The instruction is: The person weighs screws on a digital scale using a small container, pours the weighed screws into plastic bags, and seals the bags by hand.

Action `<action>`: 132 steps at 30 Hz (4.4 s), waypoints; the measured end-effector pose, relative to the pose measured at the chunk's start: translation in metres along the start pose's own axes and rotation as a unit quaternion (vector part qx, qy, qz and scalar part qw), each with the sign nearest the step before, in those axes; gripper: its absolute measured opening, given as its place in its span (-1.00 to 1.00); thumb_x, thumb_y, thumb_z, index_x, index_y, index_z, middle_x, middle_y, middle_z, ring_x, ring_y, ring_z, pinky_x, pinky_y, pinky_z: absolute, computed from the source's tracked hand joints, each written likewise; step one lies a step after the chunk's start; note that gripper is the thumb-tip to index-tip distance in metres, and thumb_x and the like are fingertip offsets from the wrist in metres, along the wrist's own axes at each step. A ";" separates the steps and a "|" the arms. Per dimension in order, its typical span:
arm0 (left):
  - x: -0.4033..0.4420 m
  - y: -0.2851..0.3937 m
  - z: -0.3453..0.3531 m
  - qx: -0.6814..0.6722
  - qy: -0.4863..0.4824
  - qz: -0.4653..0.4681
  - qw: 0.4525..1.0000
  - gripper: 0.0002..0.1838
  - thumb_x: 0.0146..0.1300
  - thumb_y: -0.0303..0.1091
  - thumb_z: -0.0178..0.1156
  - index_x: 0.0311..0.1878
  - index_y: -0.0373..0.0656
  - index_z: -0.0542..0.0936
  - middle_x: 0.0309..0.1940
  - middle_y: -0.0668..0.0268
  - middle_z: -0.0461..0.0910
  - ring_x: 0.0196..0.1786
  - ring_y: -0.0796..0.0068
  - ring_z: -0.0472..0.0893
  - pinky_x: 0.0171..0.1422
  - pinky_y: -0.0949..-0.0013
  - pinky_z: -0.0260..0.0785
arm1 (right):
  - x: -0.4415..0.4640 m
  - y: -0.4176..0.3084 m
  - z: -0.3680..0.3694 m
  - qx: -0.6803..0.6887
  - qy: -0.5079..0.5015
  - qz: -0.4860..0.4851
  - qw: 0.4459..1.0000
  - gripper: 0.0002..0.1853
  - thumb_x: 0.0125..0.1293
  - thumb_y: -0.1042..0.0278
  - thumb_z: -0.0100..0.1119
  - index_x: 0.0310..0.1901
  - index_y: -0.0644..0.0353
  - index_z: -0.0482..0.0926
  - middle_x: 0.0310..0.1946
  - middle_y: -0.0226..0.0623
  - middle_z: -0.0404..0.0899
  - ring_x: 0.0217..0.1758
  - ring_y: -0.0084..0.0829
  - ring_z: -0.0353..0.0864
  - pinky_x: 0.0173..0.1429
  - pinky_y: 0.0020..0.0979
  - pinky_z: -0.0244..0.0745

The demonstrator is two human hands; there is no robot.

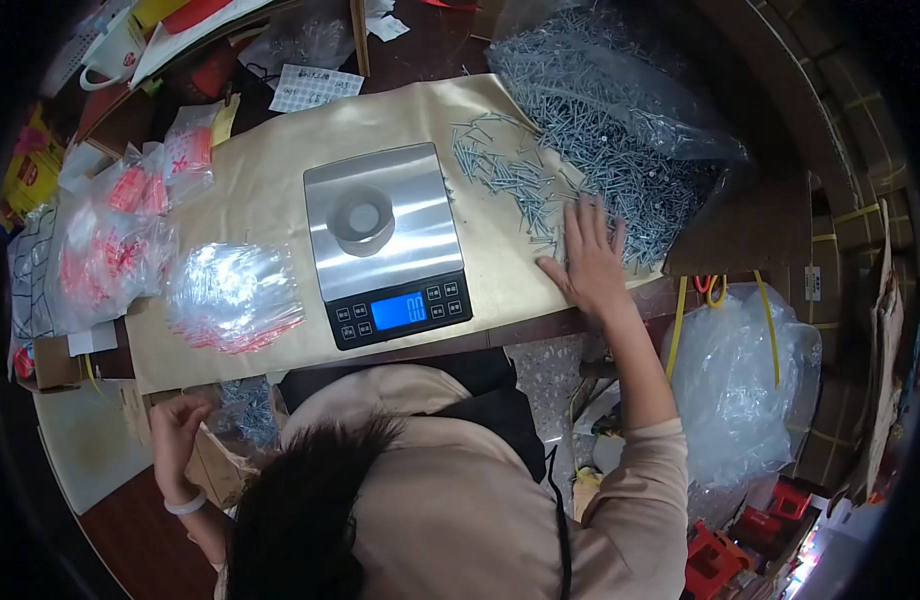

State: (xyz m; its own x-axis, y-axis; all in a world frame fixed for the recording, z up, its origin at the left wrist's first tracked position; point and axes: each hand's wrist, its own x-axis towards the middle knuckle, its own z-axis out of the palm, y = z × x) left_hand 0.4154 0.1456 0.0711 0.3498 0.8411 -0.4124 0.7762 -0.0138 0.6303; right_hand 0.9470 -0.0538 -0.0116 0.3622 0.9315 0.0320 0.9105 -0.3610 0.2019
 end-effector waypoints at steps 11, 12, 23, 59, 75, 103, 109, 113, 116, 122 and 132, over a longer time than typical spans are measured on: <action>0.029 0.048 0.053 -0.001 0.105 0.192 0.976 -0.87 0.18 -0.52 0.23 -0.22 -0.34 0.66 -0.35 0.10 0.68 -0.29 0.35 0.68 -0.12 0.39 0.48 | 0.150 -0.027 -0.003 0.267 0.021 -0.183 0.946 -0.01 0.03 -0.23 0.28 0.44 0.00 0.08 0.47 -0.09 -0.01 0.56 -0.04 -0.21 0.53 0.02 -0.30; 0.032 0.053 0.056 -0.010 0.096 0.198 0.975 -0.87 0.18 -0.53 0.23 -0.21 -0.33 0.66 -0.33 0.08 0.68 -0.28 0.32 0.69 -0.13 0.38 0.48 | 0.154 -0.031 -0.004 0.265 0.018 -0.186 0.946 -0.11 0.03 -0.19 0.30 0.39 -0.04 0.21 0.42 -0.11 0.12 0.54 -0.05 -0.12 0.51 0.00 -0.23; 0.046 0.078 0.078 -0.027 0.053 0.308 0.949 -0.85 0.17 -0.59 0.21 -0.18 -0.32 0.65 -0.32 0.07 0.67 -0.30 0.27 0.69 -0.18 0.40 0.49 | 0.114 -0.040 0.007 0.269 0.183 -0.105 0.940 -0.65 0.06 0.16 0.36 -0.16 0.13 0.58 -0.23 -0.24 0.56 -0.12 -0.28 0.54 -0.04 -0.32 0.44; 0.137 0.179 0.178 -0.263 -0.026 0.342 0.902 0.04 -0.12 -0.44 0.45 0.42 -0.20 0.03 0.19 0.06 0.38 0.29 0.24 0.38 0.34 0.27 0.23 | 0.113 -0.175 -0.068 0.823 0.076 -0.086 0.556 -0.88 0.32 0.43 0.13 -0.29 0.30 0.52 -0.33 -0.37 0.53 -0.25 -0.61 0.52 -0.11 -0.54 0.43; 0.081 0.068 0.085 0.034 0.105 0.319 0.941 -0.64 0.04 -0.50 0.32 -0.02 -0.25 0.59 0.08 0.02 0.54 0.27 0.06 0.44 0.34 0.12 0.25 | 0.052 -0.042 -0.016 0.740 0.124 0.122 0.650 -0.94 0.30 0.51 0.16 -0.23 0.29 0.56 -0.31 -0.37 0.61 -0.25 -0.59 0.59 -0.09 -0.55 0.49; 0.068 0.059 0.132 -0.032 0.159 0.263 0.951 -0.65 0.20 -0.52 0.20 0.08 -0.31 0.52 -0.13 -0.01 0.58 -0.12 0.13 0.61 -0.06 0.27 0.45 | 0.106 -0.064 -0.033 0.357 0.127 -0.085 0.922 -0.70 0.07 0.45 0.19 -0.10 0.25 0.55 -0.17 -0.09 0.53 -0.10 -0.06 0.56 -0.02 -0.20 0.48; 0.077 0.086 0.147 0.044 0.104 0.349 0.930 -0.24 0.19 -0.26 0.25 0.37 -0.37 0.15 0.32 -0.12 0.25 0.49 -0.11 0.01 0.51 -0.12 -0.32 | 0.063 -0.109 -0.056 0.417 -0.006 0.002 0.909 -0.77 0.31 0.34 0.01 -0.20 0.36 0.51 -0.31 0.07 0.52 -0.27 0.12 0.54 -0.12 -0.06 0.46; 0.085 0.092 0.166 0.009 0.088 0.350 0.932 -0.19 0.24 -0.25 0.17 0.41 -0.42 0.01 0.35 -0.17 0.17 0.48 -0.14 0.02 0.50 -0.17 -0.40 | 0.054 -0.124 -0.058 0.405 0.041 0.007 0.913 -0.77 0.32 0.35 -0.02 -0.26 0.40 0.49 -0.32 0.12 0.50 -0.28 0.14 0.52 -0.13 -0.02 0.45; 0.080 0.090 0.161 -0.168 0.060 0.300 0.937 -0.28 0.29 -0.44 0.05 0.42 -0.44 -0.06 0.36 -0.20 0.14 0.46 -0.01 0.11 0.53 0.03 -0.35 | 0.052 -0.130 -0.060 0.429 0.012 -0.014 0.903 -0.80 0.27 0.39 -0.01 -0.25 0.40 0.48 -0.33 0.11 0.48 -0.26 0.12 0.52 -0.12 -0.02 0.45; 0.072 0.063 0.149 -0.262 0.106 0.260 0.923 -0.35 0.33 -0.54 -0.09 0.42 -0.45 -0.08 0.38 -0.19 0.11 0.46 0.08 0.13 0.51 0.19 -0.14 | 0.062 -0.155 -0.052 0.451 0.057 -0.102 0.885 -0.75 0.20 0.46 0.02 -0.08 0.32 0.50 -0.36 -0.04 0.46 -0.20 -0.01 0.50 -0.10 -0.14 0.44; 0.072 0.063 0.146 -0.182 0.117 0.288 0.933 -0.37 0.34 -0.53 -0.09 0.41 -0.47 -0.05 0.36 -0.24 0.14 0.46 0.10 0.15 0.51 0.22 -0.16 | 0.097 -0.099 0.001 0.065 0.143 -0.020 0.987 -0.48 0.36 0.15 -0.05 0.30 0.20 0.30 0.34 -0.20 0.27 0.43 -0.18 0.16 0.41 0.11 -0.02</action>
State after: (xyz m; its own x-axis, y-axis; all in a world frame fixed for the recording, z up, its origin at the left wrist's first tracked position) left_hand 0.5661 0.1263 -0.0149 0.4962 0.8468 0.1917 0.2501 -0.3509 0.9024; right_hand 0.8920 0.0724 -0.0298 0.2708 0.9129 0.3053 0.9477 -0.3084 0.0817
